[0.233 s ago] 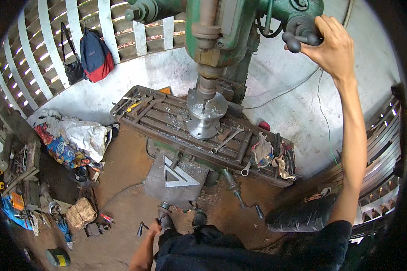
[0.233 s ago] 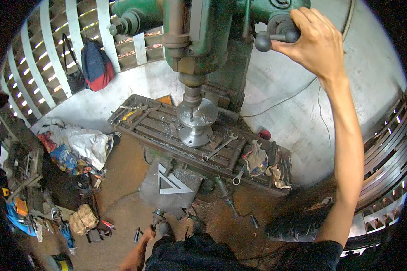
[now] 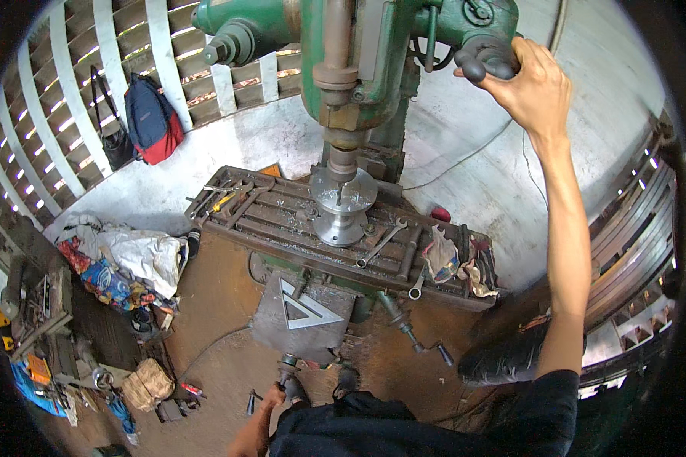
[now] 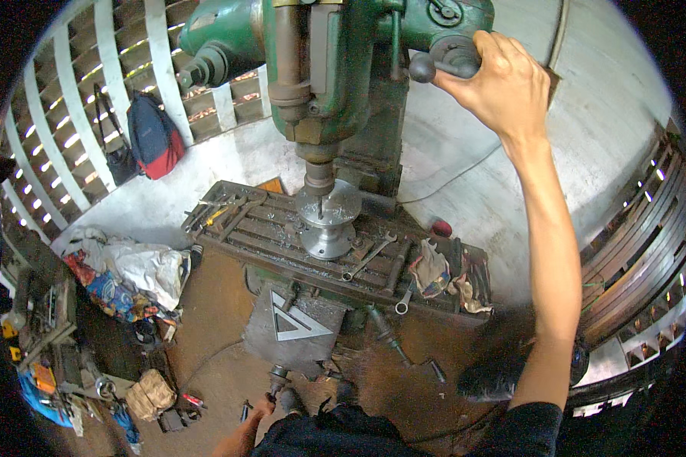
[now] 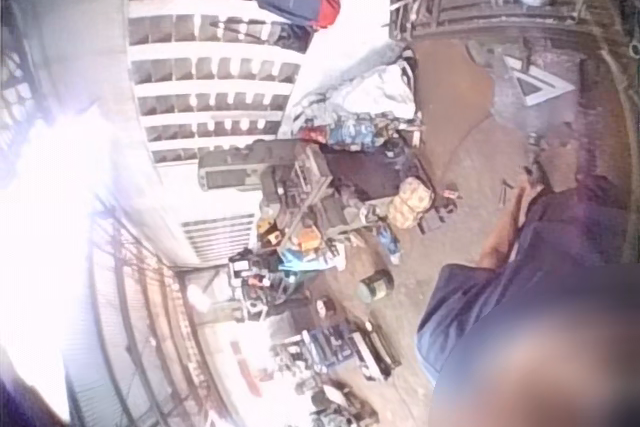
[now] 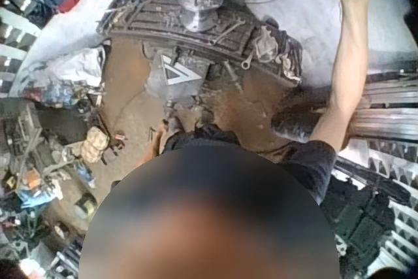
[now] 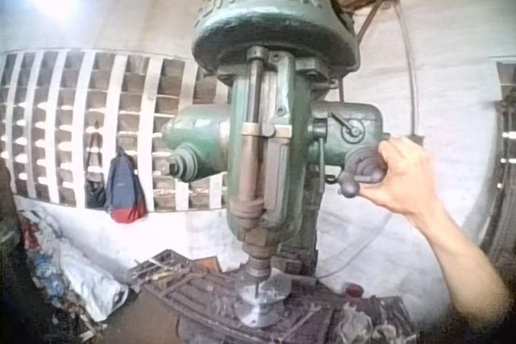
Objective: The person operates a drill press on a circular metal workpiece, repeatedly lowering and raising the spindle to drill holes. They adjust the machine's controls and clear metal shavings from the workpiece surface during the process.
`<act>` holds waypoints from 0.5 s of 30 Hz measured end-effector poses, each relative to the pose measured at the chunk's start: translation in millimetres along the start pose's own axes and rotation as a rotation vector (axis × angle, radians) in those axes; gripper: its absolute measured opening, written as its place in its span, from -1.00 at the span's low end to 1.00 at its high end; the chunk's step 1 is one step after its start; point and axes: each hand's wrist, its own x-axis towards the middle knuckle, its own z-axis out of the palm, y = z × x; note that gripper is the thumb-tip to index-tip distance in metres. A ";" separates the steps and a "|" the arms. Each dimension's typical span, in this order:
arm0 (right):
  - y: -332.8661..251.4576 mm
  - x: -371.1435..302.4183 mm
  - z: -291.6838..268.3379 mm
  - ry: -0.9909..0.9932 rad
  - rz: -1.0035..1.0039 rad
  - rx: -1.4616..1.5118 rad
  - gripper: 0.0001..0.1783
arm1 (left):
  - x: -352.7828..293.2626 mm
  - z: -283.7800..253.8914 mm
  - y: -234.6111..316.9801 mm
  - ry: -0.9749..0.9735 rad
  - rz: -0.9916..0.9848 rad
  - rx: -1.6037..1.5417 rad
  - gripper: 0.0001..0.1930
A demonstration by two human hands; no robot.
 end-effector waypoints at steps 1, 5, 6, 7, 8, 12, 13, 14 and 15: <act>-3.8 -0.4 -2.2 -0.009 0.049 -0.026 -0.44 | -0.2 -2.1 -2.9 0.025 0.051 -0.016 -0.60; -9.8 6.0 -9.2 -0.179 0.208 -0.044 -0.42 | -2.6 -5.3 1.1 -0.009 0.069 -0.045 -0.57; -8.8 10.1 -9.8 -0.225 0.157 0.011 -0.44 | -3.4 -6.4 2.9 -0.015 0.085 -0.064 -0.56; -6.8 15.3 -10.1 -0.270 0.105 0.067 -0.47 | -3.4 -7.8 4.5 -0.020 0.083 -0.037 -0.54; -4.3 20.9 -9.9 -0.328 0.108 0.089 -0.49 | -3.3 -9.0 5.0 -0.028 0.097 -0.025 -0.52; 3.8 38.7 -7.7 -0.371 -0.299 0.504 -0.59 | 3.9 -13.0 -2.5 -0.096 0.119 -0.017 -0.46; 5.1 40.9 -7.6 -0.492 -0.314 0.538 -0.57 | 5.0 -13.6 -7.0 -0.164 0.108 -0.001 -0.46; 5.8 40.8 -8.0 -0.636 -0.272 0.559 -0.51 | 8.2 -13.7 -9.8 -0.166 0.171 -0.084 -0.63; 6.0 40.4 -8.2 -0.780 -0.234 0.579 -0.45 | 8.6 -12.5 -13.3 -0.159 0.206 -0.088 -0.64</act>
